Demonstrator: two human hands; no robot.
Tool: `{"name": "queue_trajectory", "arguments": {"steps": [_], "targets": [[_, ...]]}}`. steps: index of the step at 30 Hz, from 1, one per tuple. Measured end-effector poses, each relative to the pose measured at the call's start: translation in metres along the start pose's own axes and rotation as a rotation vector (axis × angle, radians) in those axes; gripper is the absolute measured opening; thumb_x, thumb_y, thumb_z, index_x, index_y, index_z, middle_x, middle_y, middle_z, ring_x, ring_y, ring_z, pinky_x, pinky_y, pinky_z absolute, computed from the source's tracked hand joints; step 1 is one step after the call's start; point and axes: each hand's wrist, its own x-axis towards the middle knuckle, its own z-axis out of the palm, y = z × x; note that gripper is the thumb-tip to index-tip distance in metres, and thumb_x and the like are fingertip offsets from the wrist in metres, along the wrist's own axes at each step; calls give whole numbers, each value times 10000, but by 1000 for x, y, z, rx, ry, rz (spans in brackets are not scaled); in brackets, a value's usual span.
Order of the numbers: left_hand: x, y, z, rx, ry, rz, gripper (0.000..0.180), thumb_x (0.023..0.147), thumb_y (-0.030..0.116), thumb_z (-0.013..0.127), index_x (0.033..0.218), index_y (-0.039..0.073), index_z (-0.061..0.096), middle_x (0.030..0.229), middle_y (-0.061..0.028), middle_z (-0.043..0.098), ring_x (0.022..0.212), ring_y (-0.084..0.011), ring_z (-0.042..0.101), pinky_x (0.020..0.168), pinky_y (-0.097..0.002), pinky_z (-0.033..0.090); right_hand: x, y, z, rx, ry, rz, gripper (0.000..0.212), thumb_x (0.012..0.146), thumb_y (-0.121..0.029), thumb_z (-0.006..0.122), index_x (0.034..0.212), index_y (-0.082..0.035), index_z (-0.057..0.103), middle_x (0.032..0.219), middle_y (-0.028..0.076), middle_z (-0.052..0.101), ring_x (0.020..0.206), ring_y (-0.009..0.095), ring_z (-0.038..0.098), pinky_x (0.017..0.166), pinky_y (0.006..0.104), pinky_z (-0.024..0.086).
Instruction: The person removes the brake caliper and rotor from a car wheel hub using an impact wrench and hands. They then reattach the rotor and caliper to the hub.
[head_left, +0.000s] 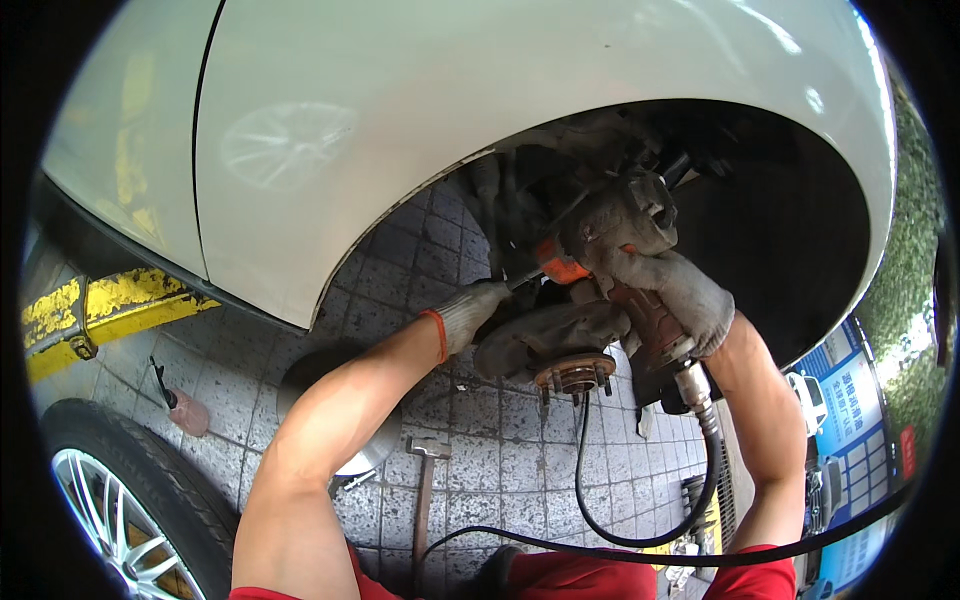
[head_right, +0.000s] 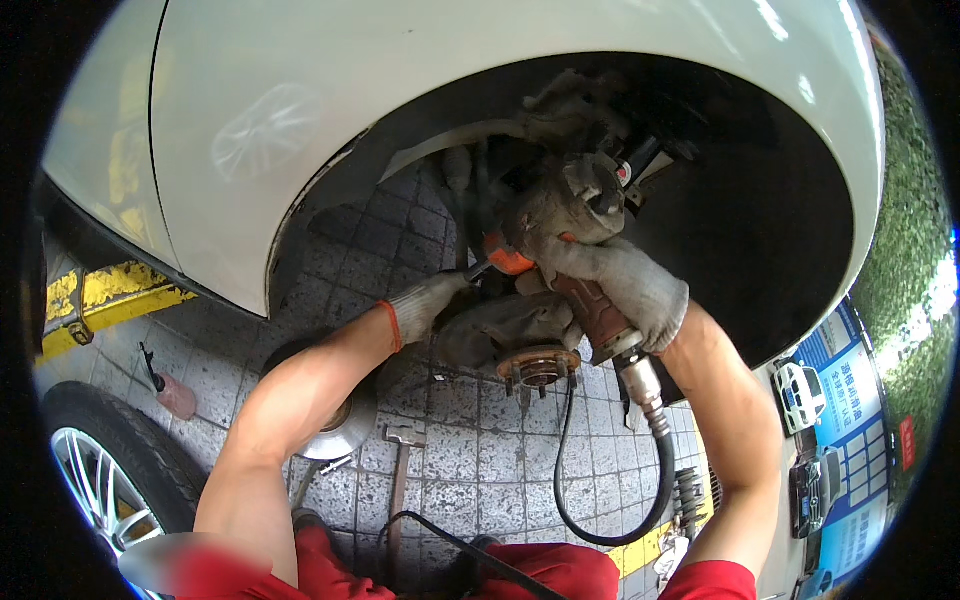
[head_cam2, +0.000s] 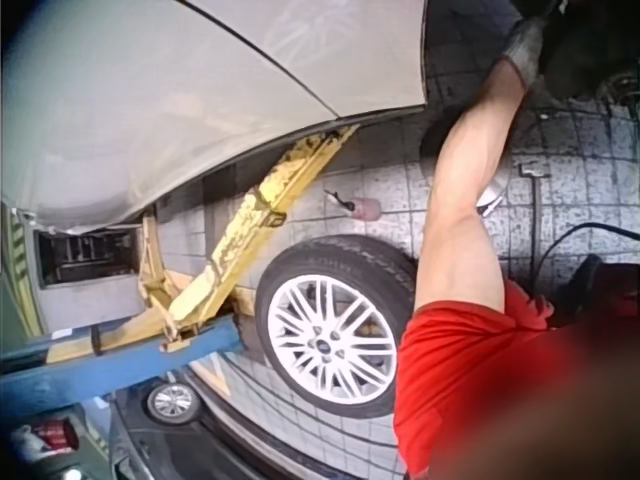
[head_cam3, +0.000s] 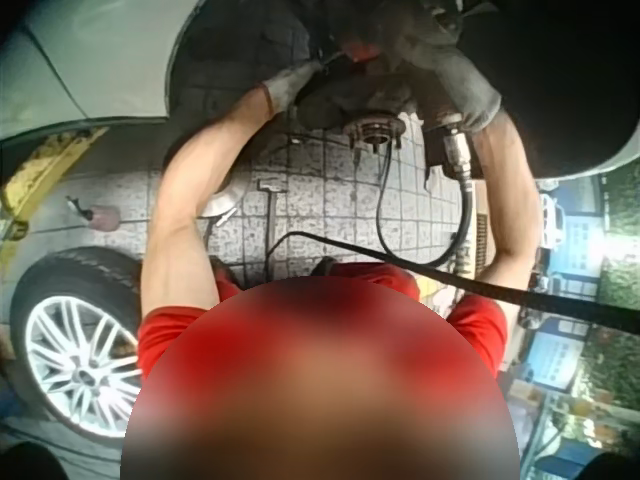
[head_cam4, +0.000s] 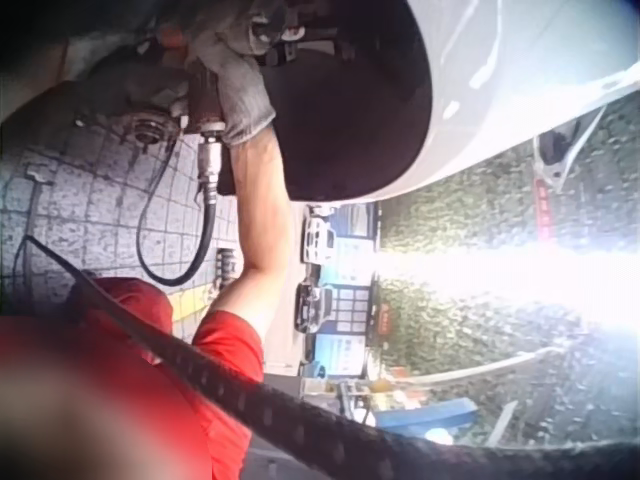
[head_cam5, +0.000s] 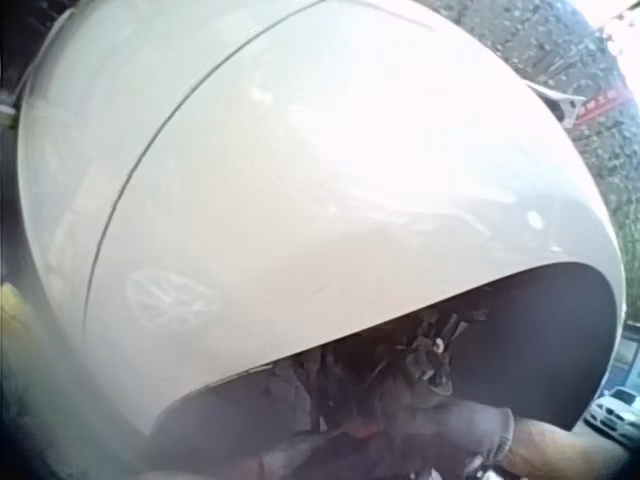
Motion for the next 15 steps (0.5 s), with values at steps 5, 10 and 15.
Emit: {"name": "queue_trajectory", "arguments": {"steps": [5,10,15], "targets": [[-12,10,15,23,78,-66,392,972,321,493,1216,42,621,1239,-157,595,1094,-248,573,952,-380,477,-3,-24,13,-102,25,130,511,923,-275,696,1298,24,520,940,127,677,633,167,652,471,272,485],[16,-8,-10,117,166,-27,449,985,337,466,1274,18,594,1305,-166,569,1171,-254,533,997,-392,444,3,-25,27,-186,-37,110,504,920,-293,699,1286,14,540,899,129,699,602,150,644,440,239,435],[5,-5,1,142,232,-3,547,996,415,443,1335,0,553,1375,-186,534,1228,-268,513,1030,-387,421,6,-22,21,-254,-44,141,503,934,-307,677,1299,8,532,902,139,704,614,169,662,448,246,459]]}}
